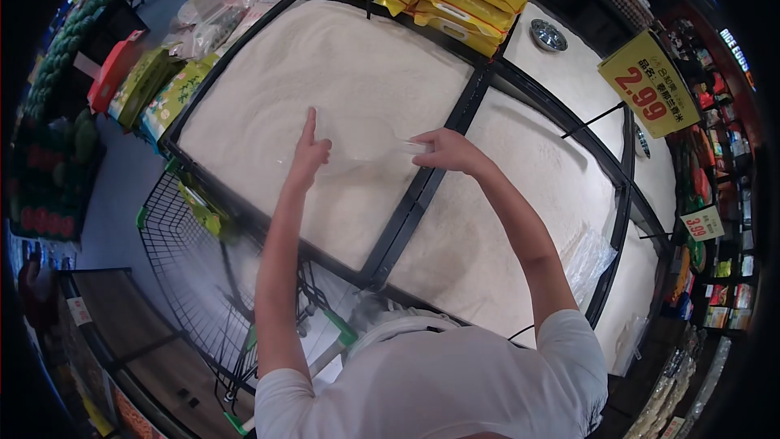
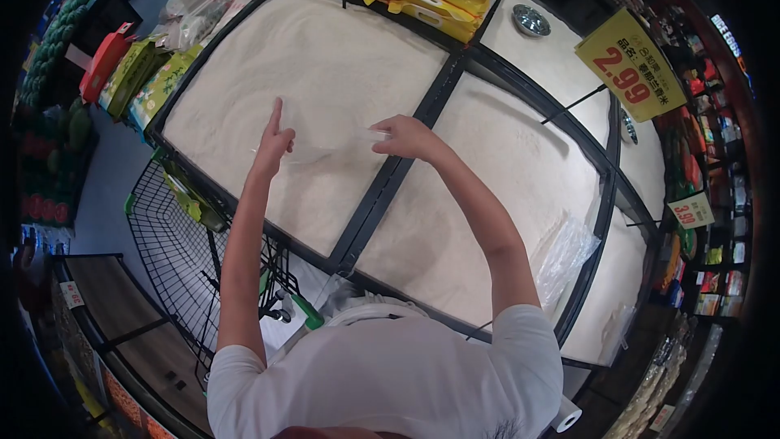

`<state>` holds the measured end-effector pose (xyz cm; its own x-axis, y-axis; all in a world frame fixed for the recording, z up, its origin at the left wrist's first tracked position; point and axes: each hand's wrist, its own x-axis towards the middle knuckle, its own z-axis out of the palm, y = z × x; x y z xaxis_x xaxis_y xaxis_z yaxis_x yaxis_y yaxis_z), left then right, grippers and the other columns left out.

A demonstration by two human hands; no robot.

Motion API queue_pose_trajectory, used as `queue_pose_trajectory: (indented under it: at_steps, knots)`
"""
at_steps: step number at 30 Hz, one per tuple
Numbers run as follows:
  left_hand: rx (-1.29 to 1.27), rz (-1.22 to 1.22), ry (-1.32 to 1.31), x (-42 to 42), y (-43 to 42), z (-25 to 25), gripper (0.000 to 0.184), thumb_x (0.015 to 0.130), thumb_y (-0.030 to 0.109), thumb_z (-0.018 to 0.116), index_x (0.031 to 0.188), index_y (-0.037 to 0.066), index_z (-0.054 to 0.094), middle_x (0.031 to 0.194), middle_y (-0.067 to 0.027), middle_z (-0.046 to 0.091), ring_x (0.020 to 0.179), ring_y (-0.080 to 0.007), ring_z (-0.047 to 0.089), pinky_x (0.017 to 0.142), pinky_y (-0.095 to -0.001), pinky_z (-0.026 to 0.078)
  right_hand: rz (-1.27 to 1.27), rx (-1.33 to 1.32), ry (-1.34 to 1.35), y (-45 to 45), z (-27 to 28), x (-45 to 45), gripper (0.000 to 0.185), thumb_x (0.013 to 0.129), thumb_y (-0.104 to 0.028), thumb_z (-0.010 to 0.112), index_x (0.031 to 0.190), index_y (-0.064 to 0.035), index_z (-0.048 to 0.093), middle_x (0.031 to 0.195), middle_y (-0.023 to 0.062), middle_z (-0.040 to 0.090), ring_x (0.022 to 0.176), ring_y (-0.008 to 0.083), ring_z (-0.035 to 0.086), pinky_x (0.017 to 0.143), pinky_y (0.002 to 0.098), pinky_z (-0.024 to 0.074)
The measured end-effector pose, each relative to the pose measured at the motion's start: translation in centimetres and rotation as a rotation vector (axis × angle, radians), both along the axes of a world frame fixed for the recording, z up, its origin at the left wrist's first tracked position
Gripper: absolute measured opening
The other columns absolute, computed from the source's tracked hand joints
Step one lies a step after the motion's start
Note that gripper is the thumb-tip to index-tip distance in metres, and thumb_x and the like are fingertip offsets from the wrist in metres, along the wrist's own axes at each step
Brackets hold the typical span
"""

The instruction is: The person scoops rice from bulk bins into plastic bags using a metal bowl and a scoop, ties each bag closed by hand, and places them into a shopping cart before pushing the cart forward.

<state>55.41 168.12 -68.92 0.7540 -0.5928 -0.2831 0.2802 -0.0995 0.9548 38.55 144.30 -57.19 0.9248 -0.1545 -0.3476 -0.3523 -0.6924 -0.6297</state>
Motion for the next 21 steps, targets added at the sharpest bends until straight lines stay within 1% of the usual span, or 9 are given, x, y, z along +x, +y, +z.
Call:
queue_pose_trajectory:
  at_steps: [2, 3, 5, 8, 11, 14, 17, 19, 21]
  knots:
    - [0.05, -0.041, 0.026, -0.1, 0.0, 0.8, 0.09, 0.074, 0.007, 0.051, 0.156, 0.017, 0.017, 0.093, -0.0063, 0.059, 0.061, -0.0111, 0.046, 0.057, -0.0268, 0.045, 0.14, -0.338, -0.057, 2.7, -1.1, 1.0, 0.035, 0.077, -0.016, 0.066, 0.11, -0.0054, 0.067, 0.078, 0.016, 0.067, 0.068, 0.029, 0.064, 0.059, 0.0406, 0.0497]
    - [0.042, -0.03, 0.021, -0.2, 0.1, 0.9, 0.089, 0.075, 0.006, 0.051, 0.156, 0.017, 0.017, 0.086, -0.0048, 0.057, 0.059, -0.011, 0.046, 0.056, -0.0266, 0.043, 0.208, -0.509, -0.086, 3.7, -1.5, 1.4, 0.035, 0.076, -0.016, 0.064, 0.11, -0.0062, 0.067, 0.081, 0.0186, 0.067, 0.072, 0.0335, 0.066, 0.063, 0.0435, 0.0514]
    - [0.025, -0.011, 0.016, -0.5, 0.3, 1.1, 0.087, 0.076, 0.004, 0.051, 0.156, 0.016, 0.018, 0.073, -0.0018, 0.052, 0.056, -0.0108, 0.045, 0.054, -0.0263, 0.041, 0.188, -0.586, -0.08, 4.8, -1.5, 2.1, 0.034, 0.077, -0.015, 0.062, 0.11, -0.0077, 0.067, 0.085, 0.0193, 0.068, 0.078, 0.0353, 0.066, 0.068, 0.0443, 0.0525]
    - [0.012, 0.026, 0.051, -0.4, 1.1, 0.8, 0.087, 0.075, 0.003, 0.051, 0.155, 0.016, 0.019, 0.075, -0.0021, 0.052, 0.057, -0.0107, 0.045, 0.054, -0.0267, 0.041, 0.104, -0.595, -0.085, 4.8, 0.4, 2.3, 0.035, 0.076, -0.017, 0.063, 0.11, -0.0089, 0.067, 0.088, 0.0186, 0.069, 0.083, 0.0348, 0.067, 0.073, 0.0445, 0.0529]
    - [-0.024, 0.059, 0.067, 0.0, 2.1, -0.1, 0.086, 0.075, 0.002, 0.05, 0.155, 0.016, 0.02, 0.084, -0.0045, 0.055, 0.059, -0.0106, 0.045, 0.054, -0.0267, 0.042, 0.04, -0.53, -0.02, 3.2, 4.0, 1.5, 0.036, 0.074, -0.022, 0.066, 0.109, -0.01, 0.068, 0.089, 0.0167, 0.069, 0.085, 0.0335, 0.067, 0.076, 0.0441, 0.0527]
    - [-0.022, 0.078, 0.063, 0.3, 2.7, -1.1, 0.087, 0.075, 0.001, 0.049, 0.155, 0.015, 0.019, 0.109, -0.0098, 0.059, 0.06, -0.0102, 0.045, 0.054, -0.0264, 0.042, 0.016, -0.522, 0.007, 0.1, 6.2, 0.6, 0.037, 0.072, -0.026, 0.068, 0.106, -0.0115, 0.07, 0.09, 0.0147, 0.07, 0.086, 0.0329, 0.067, 0.077, 0.0429, 0.0528]
    - [-0.011, 0.065, 0.091, 0.4, 3.0, -1.0, 0.087, 0.075, 0.0, 0.049, 0.155, 0.015, 0.019, 0.134, -0.0128, 0.051, 0.06, -0.0099, 0.045, 0.054, -0.0262, 0.042, 0.033, -0.63, 0.089, -2.2, 6.4, 1.4, 0.035, 0.071, -0.028, 0.069, 0.102, -0.0121, 0.071, 0.091, 0.0132, 0.071, 0.087, 0.032, 0.067, 0.078, 0.0422, 0.0531]
    - [-0.024, 0.063, 0.092, 0.3, 3.0, -1.3, 0.087, 0.075, 0.0, 0.048, 0.155, 0.015, 0.019, 0.142, -0.0138, 0.045, 0.06, -0.0098, 0.045, 0.054, -0.0262, 0.042, 0.052, -0.742, 0.089, -3.7, 4.5, 2.2, 0.031, 0.07, -0.026, 0.07, 0.095, -0.0082, 0.072, 0.092, 0.0145, 0.071, 0.088, 0.0318, 0.068, 0.077, 0.0431, 0.0537]
    - [-0.031, 0.059, 0.094, 0.3, 3.0, -1.5, 0.087, 0.075, -0.001, 0.048, 0.155, 0.015, 0.019, 0.146, -0.0137, 0.041, 0.059, -0.0097, 0.045, 0.053, -0.0262, 0.042, 0.08, -0.815, 0.208, -5.1, 0.7, 3.9, 0.03, 0.068, -0.024, 0.072, 0.092, -0.0056, 0.071, 0.09, 0.0161, 0.071, 0.087, 0.0322, 0.068, 0.075, 0.044, 0.054]
